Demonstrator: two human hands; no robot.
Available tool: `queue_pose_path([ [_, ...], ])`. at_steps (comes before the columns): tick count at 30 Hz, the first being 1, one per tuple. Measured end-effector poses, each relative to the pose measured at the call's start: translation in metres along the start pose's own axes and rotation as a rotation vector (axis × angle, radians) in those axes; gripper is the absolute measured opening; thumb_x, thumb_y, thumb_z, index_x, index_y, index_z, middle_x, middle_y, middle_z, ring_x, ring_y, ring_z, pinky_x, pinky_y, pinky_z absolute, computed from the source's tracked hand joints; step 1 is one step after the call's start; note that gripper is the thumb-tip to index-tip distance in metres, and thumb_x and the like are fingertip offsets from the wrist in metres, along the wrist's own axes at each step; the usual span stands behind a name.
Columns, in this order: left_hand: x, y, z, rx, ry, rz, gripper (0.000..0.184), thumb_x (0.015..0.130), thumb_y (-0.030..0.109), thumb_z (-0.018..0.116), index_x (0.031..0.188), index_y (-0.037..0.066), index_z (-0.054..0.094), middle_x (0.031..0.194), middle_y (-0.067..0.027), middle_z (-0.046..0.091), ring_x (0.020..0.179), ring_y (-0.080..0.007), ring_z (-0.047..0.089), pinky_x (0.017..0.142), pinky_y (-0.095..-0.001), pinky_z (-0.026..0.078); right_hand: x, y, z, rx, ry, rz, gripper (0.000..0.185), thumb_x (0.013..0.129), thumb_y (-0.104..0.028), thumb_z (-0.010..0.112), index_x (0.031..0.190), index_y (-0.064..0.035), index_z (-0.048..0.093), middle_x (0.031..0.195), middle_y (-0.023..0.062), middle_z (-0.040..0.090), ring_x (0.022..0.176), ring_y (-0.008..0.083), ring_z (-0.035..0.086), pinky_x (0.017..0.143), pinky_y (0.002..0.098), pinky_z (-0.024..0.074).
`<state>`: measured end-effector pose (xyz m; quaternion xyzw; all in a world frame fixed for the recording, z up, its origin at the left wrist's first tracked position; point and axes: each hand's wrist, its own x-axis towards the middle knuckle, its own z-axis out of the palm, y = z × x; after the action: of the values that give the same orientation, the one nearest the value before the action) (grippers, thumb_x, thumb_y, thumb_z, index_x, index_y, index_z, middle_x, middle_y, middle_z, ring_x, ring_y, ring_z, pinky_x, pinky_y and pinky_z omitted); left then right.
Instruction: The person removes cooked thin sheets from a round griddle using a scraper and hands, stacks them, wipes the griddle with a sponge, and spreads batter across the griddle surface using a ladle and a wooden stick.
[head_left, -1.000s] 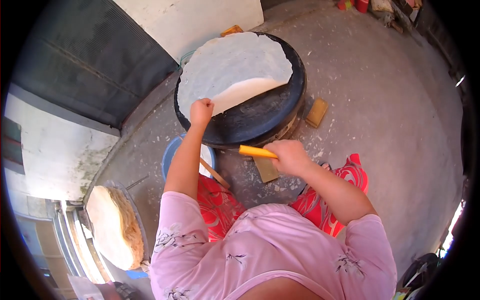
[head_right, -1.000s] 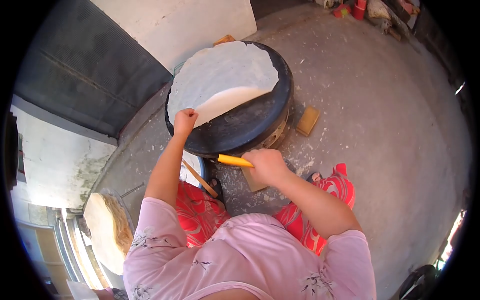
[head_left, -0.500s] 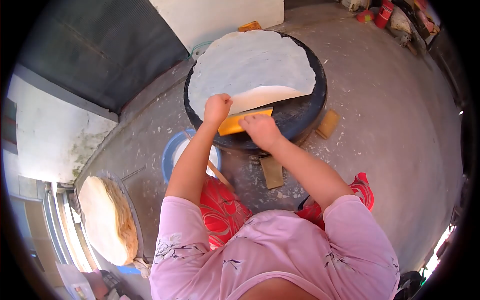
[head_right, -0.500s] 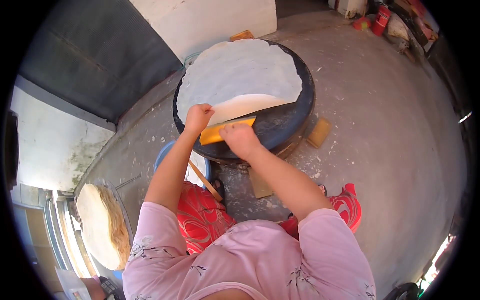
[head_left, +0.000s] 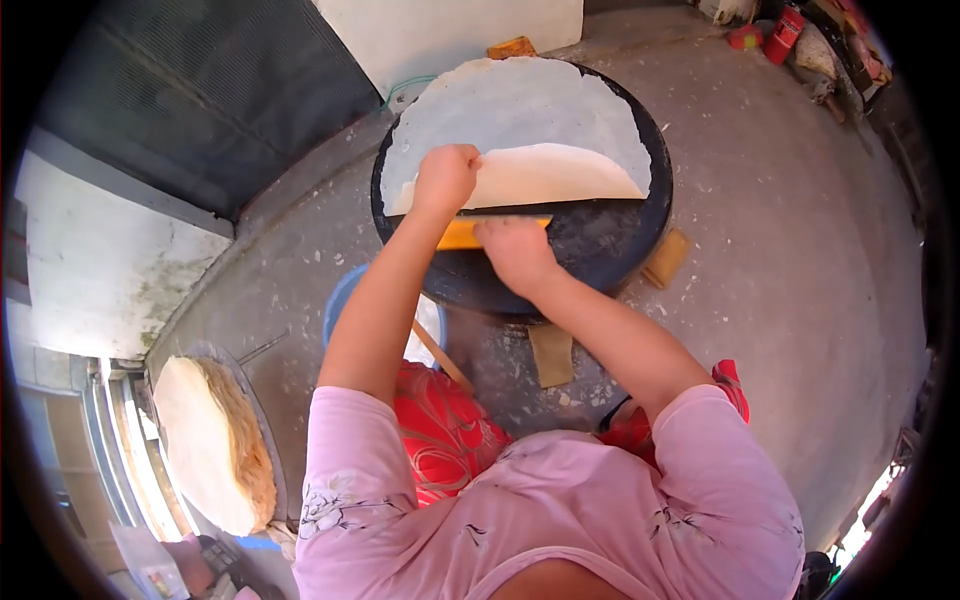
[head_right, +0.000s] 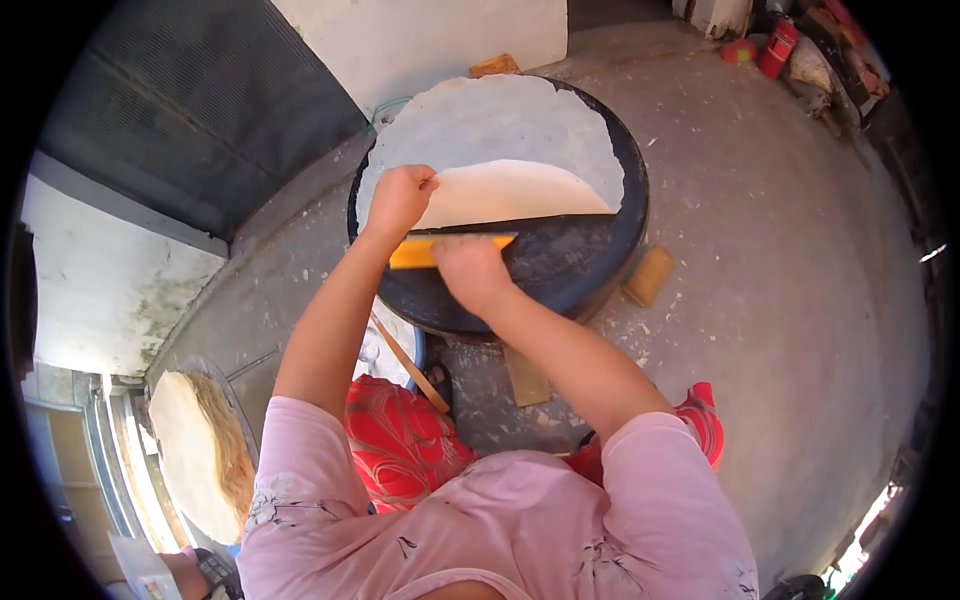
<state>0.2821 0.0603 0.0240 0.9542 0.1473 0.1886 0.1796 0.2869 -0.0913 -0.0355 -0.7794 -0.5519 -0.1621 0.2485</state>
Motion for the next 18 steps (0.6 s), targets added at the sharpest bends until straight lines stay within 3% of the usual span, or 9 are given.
queue_pose_path([
  [3,0.012,0.011,-0.004,0.058,0.06,0.12,0.009,0.073,0.011,0.057,0.072,0.004,0.061,0.071,-0.0185,0.058,0.071,-0.0359,0.057,0.065,-0.0441,0.045,-0.017,-0.016,-0.001,0.062,-0.025,-0.212,0.007,0.07,-0.012,0.051,0.074,-0.0092,0.056,0.069,0.0067,0.056,0.067,0.0215,0.059,0.058,0.0325,0.0472],
  [7,0.027,0.019,-0.014,0.119,0.075,0.174,0.008,0.072,0.01,0.055,0.071,0.004,0.061,0.071,-0.0175,0.058,0.072,-0.0351,0.056,0.066,-0.0442,0.045,-0.003,0.028,0.006,-0.008,0.042,-0.049,0.007,0.071,-0.01,0.05,0.075,-0.0093,0.056,0.071,0.0072,0.057,0.068,0.0228,0.06,0.06,0.0337,0.0484],
  [10,0.032,0.035,-0.036,0.162,0.188,0.235,0.008,0.073,0.009,0.058,0.076,0.003,0.062,0.075,-0.0149,0.059,0.076,-0.0338,0.056,0.066,-0.0414,0.045,0.012,0.067,-0.015,-0.168,-0.046,0.215,0.011,0.073,-0.008,0.051,0.082,-0.0095,0.056,0.075,0.0071,0.057,0.071,0.0239,0.059,0.06,0.0343,0.048],
  [16,-0.001,0.068,-0.084,0.215,0.421,0.404,0.011,0.072,0.003,0.059,0.082,0.004,0.06,0.081,-0.0107,0.059,0.082,-0.0293,0.055,0.071,-0.0377,0.046,-0.031,0.053,-0.08,0.061,-0.154,0.077,0.025,0.072,-0.006,0.051,0.096,-0.0115,0.057,0.08,0.0065,0.056,0.073,0.0253,0.057,0.061,0.0369,0.0464],
  [18,-0.029,0.071,-0.088,0.234,0.401,0.4,0.016,0.071,0.001,0.058,0.086,0.003,0.059,0.085,-0.0113,0.058,0.085,-0.0294,0.055,0.072,-0.037,0.046,-0.053,0.042,-0.108,0.16,-0.215,0.014,0.025,0.072,-0.008,0.053,0.096,-0.0109,0.058,0.082,0.0063,0.058,0.073,0.0256,0.058,0.062,0.0368,0.0468],
])
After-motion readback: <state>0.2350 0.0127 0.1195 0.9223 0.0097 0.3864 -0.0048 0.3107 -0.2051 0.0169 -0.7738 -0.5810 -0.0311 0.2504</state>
